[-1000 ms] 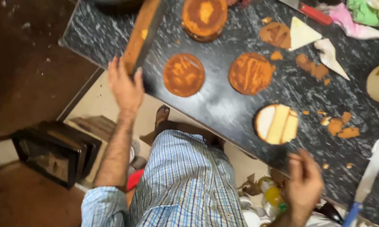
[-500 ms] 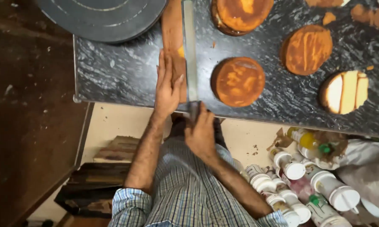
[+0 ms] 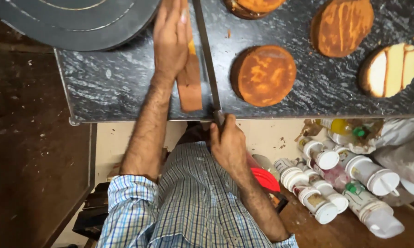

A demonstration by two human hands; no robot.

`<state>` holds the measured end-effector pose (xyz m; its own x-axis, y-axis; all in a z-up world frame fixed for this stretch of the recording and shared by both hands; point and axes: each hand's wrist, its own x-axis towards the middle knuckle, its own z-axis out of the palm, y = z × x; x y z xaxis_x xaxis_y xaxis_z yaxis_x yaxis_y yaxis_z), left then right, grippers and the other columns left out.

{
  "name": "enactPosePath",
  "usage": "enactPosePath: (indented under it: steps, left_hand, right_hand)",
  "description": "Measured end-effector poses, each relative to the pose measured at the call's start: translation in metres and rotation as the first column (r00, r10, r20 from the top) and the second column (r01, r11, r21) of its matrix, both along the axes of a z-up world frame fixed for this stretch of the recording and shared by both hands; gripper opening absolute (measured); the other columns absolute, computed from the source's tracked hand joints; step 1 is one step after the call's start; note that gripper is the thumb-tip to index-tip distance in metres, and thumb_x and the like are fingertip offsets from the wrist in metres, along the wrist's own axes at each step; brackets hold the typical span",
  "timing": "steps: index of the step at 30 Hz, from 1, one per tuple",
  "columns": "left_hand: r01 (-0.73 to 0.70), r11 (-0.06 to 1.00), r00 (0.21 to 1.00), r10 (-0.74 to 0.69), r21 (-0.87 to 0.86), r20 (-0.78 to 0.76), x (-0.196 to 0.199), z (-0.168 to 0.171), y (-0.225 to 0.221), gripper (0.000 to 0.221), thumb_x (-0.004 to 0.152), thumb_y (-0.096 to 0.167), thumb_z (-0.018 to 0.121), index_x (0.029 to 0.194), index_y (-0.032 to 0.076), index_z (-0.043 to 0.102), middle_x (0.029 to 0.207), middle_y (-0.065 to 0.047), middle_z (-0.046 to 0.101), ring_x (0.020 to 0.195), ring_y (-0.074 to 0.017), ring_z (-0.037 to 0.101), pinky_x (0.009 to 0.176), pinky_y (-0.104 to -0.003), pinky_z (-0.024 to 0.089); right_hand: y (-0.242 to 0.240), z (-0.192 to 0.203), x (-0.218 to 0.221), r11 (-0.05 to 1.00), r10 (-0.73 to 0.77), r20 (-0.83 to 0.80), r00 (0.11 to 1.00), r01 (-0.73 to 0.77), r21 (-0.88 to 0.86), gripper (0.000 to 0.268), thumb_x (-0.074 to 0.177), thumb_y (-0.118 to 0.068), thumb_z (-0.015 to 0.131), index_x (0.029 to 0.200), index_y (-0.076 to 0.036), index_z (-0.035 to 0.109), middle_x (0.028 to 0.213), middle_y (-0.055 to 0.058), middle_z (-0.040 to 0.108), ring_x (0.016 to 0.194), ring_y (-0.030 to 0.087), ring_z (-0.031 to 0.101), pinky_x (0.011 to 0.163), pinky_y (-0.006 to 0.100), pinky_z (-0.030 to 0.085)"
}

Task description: The person trims the edges of cake layers with a knife and stacks them, applying white frosting between the layers using a spatula. They continue assembling and trimming multiple cakes, moving the finished layers and scraps across the counter.

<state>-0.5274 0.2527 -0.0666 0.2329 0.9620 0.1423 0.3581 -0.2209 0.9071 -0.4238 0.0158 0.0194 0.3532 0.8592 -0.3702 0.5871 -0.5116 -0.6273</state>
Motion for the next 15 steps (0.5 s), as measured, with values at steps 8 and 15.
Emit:
enactPosePath:
  steps: [8,15]
  left_hand:
    - [0.023,0.969,1.000,-0.025,0.246,0.005,-0.002,0.018,-0.012,0.035,0.116,0.013,0.047,0.146,-0.003,0.053,0.146,-0.026,0.050,0.137,-0.0423,0.050,0.117,-0.044,0.042]
    - [-0.024,0.986,0.999,0.029,0.165,-0.026,0.003,-0.008,0.015,0.022,0.112,0.013,0.053,0.121,-0.003,0.065,0.121,-0.022,0.064,0.114,-0.0408,0.061,0.100,-0.047,0.048]
  right_hand:
    - [-0.006,0.002,-0.026,0.987,-0.049,-0.137,0.989,0.070,0.147,0.035,0.100,-0.012,0.060,0.123,0.006,0.042,0.088,0.033,0.066,0.079,0.053,0.066,0.064,0.056,0.051]
    - [0.009,0.002,-0.034,0.995,-0.049,-0.102,0.994,0.057,0.083,0.031,0.103,-0.016,0.062,0.116,0.005,0.043,0.085,0.032,0.066,0.076,0.051,0.066,0.064,0.056,0.050]
